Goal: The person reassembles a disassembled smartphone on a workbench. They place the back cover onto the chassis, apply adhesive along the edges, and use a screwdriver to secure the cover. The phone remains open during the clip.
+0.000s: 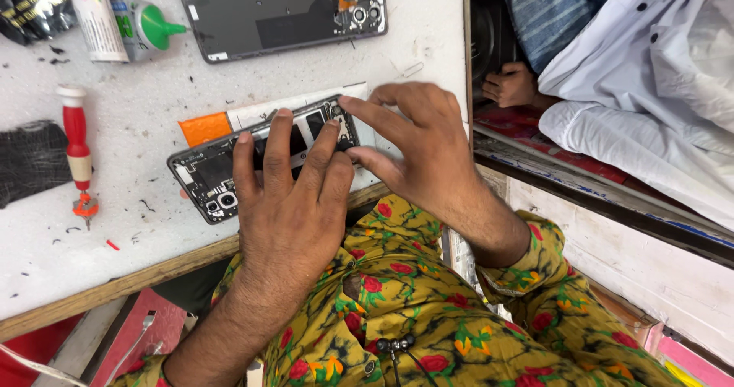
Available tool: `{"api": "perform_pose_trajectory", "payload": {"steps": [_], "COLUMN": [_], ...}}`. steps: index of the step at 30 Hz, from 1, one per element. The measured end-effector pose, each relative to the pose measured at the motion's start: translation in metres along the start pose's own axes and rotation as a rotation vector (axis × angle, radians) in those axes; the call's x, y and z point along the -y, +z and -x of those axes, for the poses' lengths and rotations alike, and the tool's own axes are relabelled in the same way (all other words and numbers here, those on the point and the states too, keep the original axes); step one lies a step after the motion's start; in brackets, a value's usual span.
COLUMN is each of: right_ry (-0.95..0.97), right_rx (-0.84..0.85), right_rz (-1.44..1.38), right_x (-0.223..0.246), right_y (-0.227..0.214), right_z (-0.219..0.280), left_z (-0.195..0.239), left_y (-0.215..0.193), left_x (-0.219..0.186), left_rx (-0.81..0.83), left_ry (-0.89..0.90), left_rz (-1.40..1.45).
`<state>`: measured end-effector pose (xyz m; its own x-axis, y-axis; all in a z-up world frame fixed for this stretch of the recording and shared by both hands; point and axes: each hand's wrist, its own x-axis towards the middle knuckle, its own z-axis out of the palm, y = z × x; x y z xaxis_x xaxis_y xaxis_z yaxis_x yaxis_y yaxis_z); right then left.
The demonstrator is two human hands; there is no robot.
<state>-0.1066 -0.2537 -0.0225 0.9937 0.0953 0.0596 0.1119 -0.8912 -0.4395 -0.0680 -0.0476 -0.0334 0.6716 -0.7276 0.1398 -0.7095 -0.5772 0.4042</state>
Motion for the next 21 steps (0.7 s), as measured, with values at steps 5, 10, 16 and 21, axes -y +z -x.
{"api": "perform_pose_trajectory", "payload": {"steps": [5,10,16,21], "right_ry": [0.067,0.09,0.154,0.355], "right_rx": [-0.167,-0.273,-0.308,-0.409], "right_rz": [-0.211,-0.303,-0.477,-0.885], "right_x": [-0.003,-0.011,-0.014,-0.021], "right_y": [0.012,0.028,0.021,-0.03], "right_z": [0.018,0.034,0.03,0.016], "left_z": [-0.001,0.002,0.004,0.0], "left_y": [0.002,-0.001,0.0,-0.001], "left_x": [0.002,0.007,0.009,0.0], "left_rx": [-0.012,-0.018,-0.014,-0.056], "left_ry": [0.008,0.043,0.06,0.031], "left_rz": [0.022,0.075,0.065,0.056]}}
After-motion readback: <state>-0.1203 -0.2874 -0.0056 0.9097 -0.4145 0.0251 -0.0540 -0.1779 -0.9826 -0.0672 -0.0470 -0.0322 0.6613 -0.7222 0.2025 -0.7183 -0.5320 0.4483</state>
